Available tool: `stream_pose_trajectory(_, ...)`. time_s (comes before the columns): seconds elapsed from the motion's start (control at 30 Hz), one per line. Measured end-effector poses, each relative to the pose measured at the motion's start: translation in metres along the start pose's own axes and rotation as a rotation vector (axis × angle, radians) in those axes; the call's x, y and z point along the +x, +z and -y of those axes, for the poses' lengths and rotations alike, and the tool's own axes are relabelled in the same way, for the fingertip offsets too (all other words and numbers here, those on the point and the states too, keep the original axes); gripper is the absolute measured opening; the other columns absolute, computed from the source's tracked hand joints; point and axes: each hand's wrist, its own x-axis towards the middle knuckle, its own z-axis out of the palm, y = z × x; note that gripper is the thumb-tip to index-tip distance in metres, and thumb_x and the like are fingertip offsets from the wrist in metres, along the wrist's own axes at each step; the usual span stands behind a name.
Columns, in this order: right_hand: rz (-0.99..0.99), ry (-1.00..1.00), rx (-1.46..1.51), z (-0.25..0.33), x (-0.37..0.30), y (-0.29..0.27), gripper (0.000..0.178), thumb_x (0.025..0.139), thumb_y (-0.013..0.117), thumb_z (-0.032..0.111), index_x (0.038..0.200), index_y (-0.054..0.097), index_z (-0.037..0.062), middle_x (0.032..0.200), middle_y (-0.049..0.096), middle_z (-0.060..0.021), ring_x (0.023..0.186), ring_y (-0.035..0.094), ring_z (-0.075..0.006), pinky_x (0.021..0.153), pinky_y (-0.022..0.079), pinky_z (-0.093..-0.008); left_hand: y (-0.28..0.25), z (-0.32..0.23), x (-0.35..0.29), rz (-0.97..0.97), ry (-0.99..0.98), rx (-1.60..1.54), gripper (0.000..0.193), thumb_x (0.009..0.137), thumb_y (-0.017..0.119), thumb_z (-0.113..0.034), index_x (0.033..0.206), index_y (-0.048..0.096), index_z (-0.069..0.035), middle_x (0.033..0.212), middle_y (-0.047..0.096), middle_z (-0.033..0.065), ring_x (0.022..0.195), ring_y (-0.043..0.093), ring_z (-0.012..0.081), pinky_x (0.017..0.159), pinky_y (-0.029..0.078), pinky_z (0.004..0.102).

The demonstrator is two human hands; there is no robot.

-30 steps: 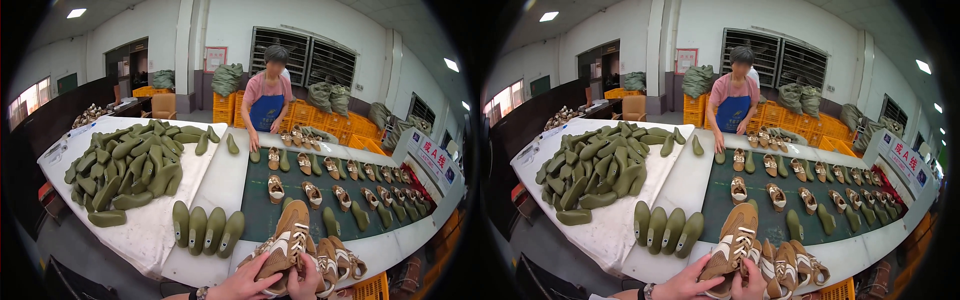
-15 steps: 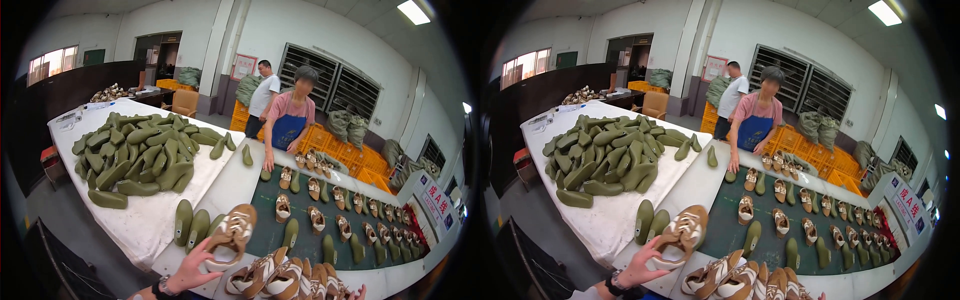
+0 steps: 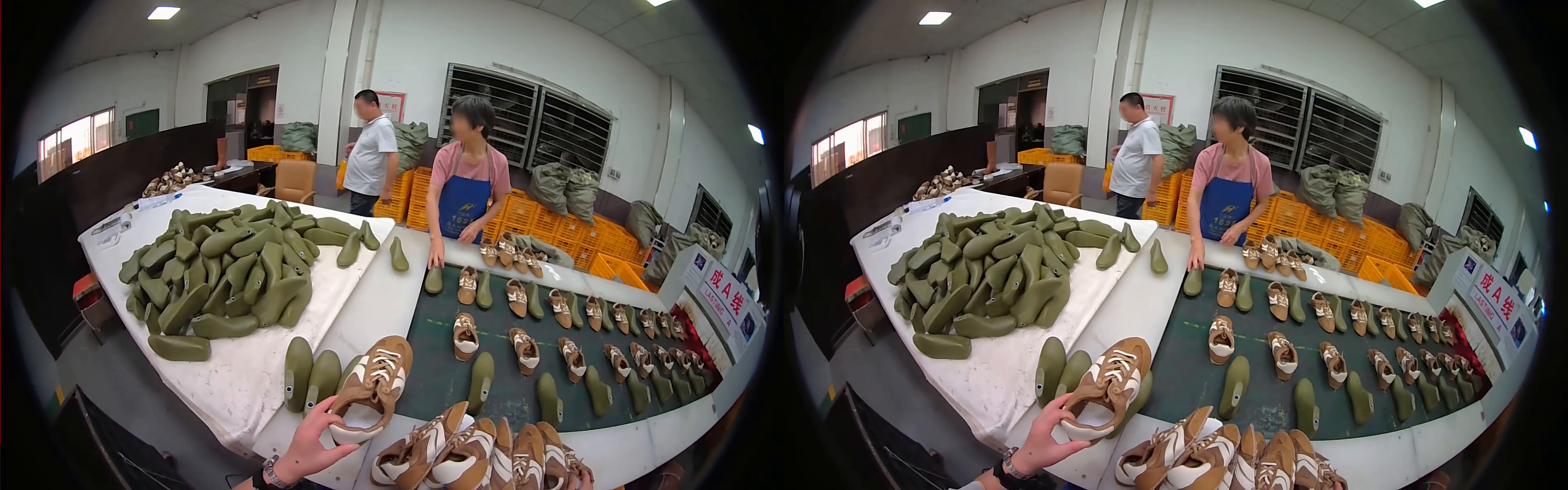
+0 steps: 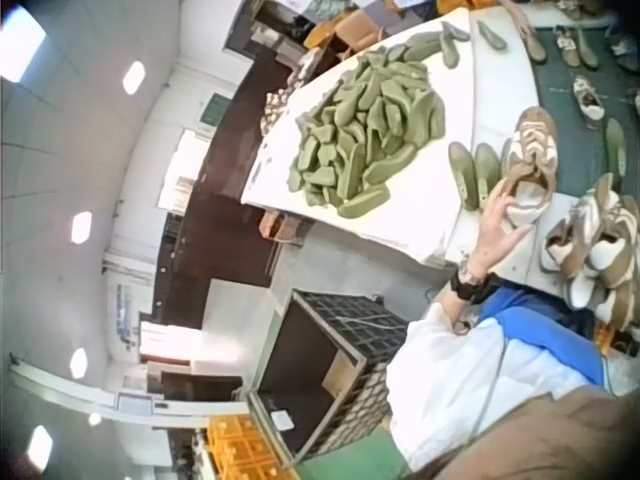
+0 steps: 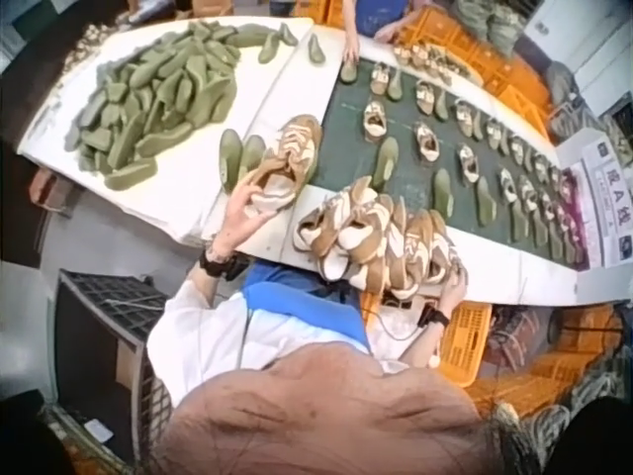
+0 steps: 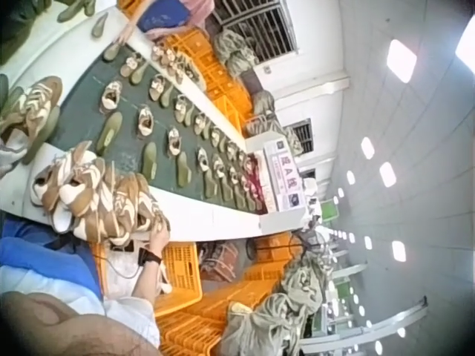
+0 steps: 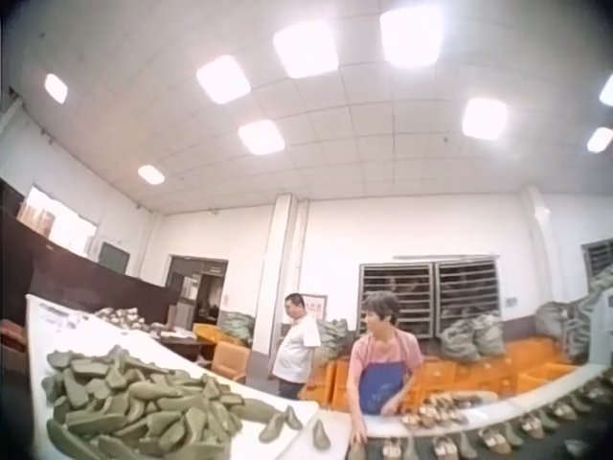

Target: The recorder is organizing shoe components and green shoe lasts on a workbench and conveyor line in a shoe factory.

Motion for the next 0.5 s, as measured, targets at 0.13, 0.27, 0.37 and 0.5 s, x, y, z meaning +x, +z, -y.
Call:
stream_pose_trajectory(0.13,0.007,-0.134,-0.298,0.011,-0.001,0.012,0.025,0.086,0.055,0.022,0.106,0.062,0.0082,0.108,0.060,-0.0158,0.103,0.051,-0.0299,0.091,0.040,-0.0364,0.008,-0.004,0.007,-0.001,0.048,-0.038,0.040,0.064,0.079,-0.015,0.094,0.055,-0.005,0.129,0.041,0.0228,0.116,0.046,0.0334,0.094,0.039,0.0368)
stream_pose_trajectory(0.27,0.090,-0.039,-0.313,0.007,0.001,0.018,0.033,0.087,0.053,0.028,0.113,0.058,0.0073,0.116,0.056,-0.0155,0.107,0.051,-0.0307,0.093,0.039,-0.0362,0.007,-0.005,0.006,-0.004,0.051,-0.017,0.040,0.065,0.078,-0.015,0.096,0.054,-0.005,0.130,0.041,0.0228,0.117,0.045,0.0332,0.095,0.038,0.0361)
stream_pose_trajectory(0.37,0.120,0.066,-0.191,0.020,0.005,0.021,0.044,0.089,0.050,0.032,0.125,0.047,0.0069,0.119,0.055,-0.0158,0.110,0.051,-0.0306,0.093,0.039,-0.0351,0.010,0.009,0.002,0.000,0.068,-0.004,0.041,0.067,0.078,-0.016,0.099,0.054,-0.004,0.130,0.041,0.0231,0.118,0.045,0.0327,0.096,0.038,0.0350)
stream_pose_trajectory(0.5,0.115,0.140,-0.351,0.043,0.007,0.024,0.039,0.090,0.046,0.036,0.118,0.055,0.0100,0.115,0.058,-0.0145,0.106,0.053,-0.0321,0.093,0.037,-0.0385,0.017,0.013,0.001,0.009,0.069,-0.037,0.042,0.069,0.077,-0.018,0.101,0.054,-0.003,0.130,0.040,0.0235,0.118,0.046,0.0325,0.095,0.039,0.0351)
